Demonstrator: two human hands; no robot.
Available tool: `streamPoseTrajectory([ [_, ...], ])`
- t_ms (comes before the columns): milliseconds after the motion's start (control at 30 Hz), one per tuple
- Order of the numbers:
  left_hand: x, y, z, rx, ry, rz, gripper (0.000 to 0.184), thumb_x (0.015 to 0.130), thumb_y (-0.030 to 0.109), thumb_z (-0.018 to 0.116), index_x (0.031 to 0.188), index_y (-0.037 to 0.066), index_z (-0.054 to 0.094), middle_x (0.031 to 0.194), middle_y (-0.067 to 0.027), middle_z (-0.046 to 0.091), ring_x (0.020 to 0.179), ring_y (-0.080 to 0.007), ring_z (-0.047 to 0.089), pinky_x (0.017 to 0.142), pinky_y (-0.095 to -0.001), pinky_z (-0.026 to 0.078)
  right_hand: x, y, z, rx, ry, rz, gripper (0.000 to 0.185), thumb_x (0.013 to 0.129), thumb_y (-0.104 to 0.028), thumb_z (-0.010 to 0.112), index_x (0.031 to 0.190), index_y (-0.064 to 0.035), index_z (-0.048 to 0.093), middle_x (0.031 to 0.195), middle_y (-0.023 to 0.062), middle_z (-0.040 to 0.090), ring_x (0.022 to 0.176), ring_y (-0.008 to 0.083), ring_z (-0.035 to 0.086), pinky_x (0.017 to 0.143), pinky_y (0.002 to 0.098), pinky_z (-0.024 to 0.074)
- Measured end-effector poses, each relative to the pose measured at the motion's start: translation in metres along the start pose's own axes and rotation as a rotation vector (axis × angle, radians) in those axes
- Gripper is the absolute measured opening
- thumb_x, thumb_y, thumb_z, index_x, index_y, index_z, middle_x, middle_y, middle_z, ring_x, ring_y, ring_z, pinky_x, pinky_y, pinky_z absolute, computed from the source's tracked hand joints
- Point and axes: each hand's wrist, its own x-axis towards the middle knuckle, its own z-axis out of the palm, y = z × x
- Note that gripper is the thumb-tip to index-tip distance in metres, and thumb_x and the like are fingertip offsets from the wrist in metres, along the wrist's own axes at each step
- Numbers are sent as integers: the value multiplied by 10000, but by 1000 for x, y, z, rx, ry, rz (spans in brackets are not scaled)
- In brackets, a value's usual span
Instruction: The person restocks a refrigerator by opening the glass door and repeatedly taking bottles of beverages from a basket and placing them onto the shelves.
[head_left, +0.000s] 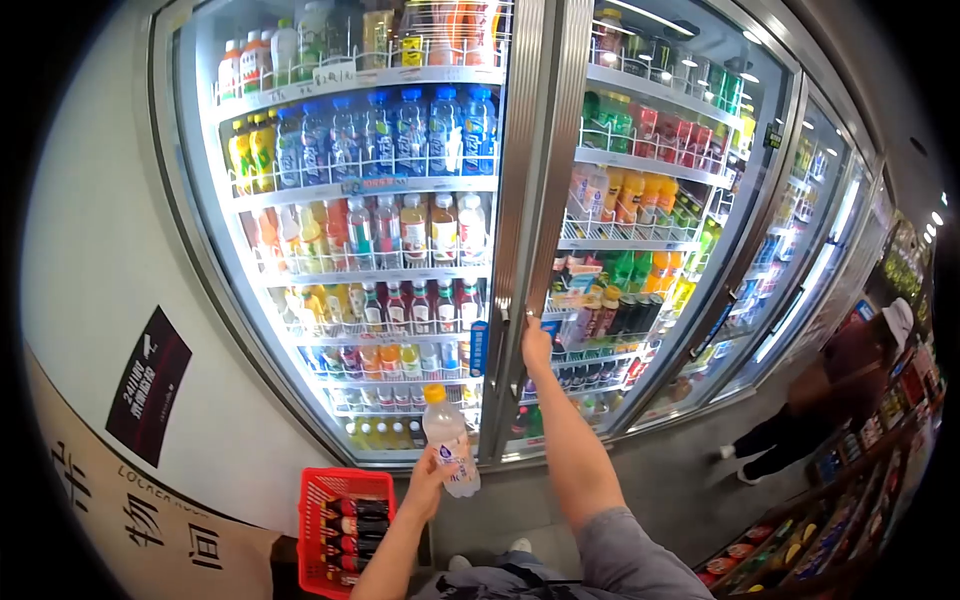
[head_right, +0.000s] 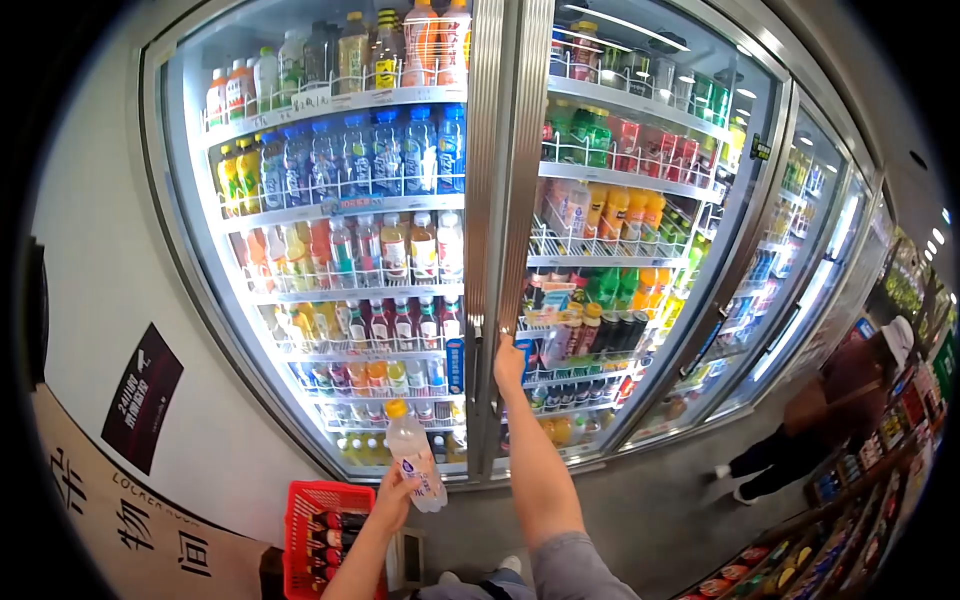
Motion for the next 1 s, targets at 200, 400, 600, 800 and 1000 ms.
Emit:
streamPoseTrajectory([
  [200, 14, 0, 12, 42, -115, -58, 532, 830, 65, 672, 1328, 45, 485, 1218, -49, 599, 1146, -166, 555, 1006, -343, 415, -60, 12, -65, -55, -35, -41, 642, 959, -477, 436, 702, 100, 550, 594, 225, 535, 601, 324, 550, 623, 462, 399],
  [400, 18, -28, 43, 56, -193, -86, 513, 832, 74, 682, 1312, 63, 501, 1216, -46, 594, 1138, -162, 552, 996, -330, 413, -143, -6, -147, -78, 87, -105, 662, 958, -518, 490, 622, 53, 491, 516, 75, 411, 530, 156, 406, 520, 382, 339],
  [600, -2, -51, 102, 123, -299, -81, 496, 835, 107, 702, 1294, 64, 519, 1215, -31, 592, 1132, -147, 544, 991, -326, 411, -193, 3, -227, -110, 311, -176, 651, 954, -490, 525, 684, 101, 563, 493, 125, 402, 509, 166, 420, 542, 423, 371],
  [800, -26, -77, 181, 80, -418, -137, 511, 811, 161, 733, 1267, 63, 525, 1161, -40, 606, 1085, -153, 562, 948, -317, 444, -220, 26, -319, -271, 374, -189, 584, 936, -473, 497, 720, 51, 638, 656, 286, 566, 651, 461, 594, 619, 512, 430],
  [1000, -54, -126, 224, 76, -400, -111, 507, 833, 135, 700, 1296, 48, 513, 1150, -51, 617, 1064, -147, 562, 960, -314, 421, -246, 26, -410, -299, 444, -192, 553, 975, -383, 470, 659, 67, 531, 520, 198, 442, 483, 239, 453, 524, 442, 367],
])
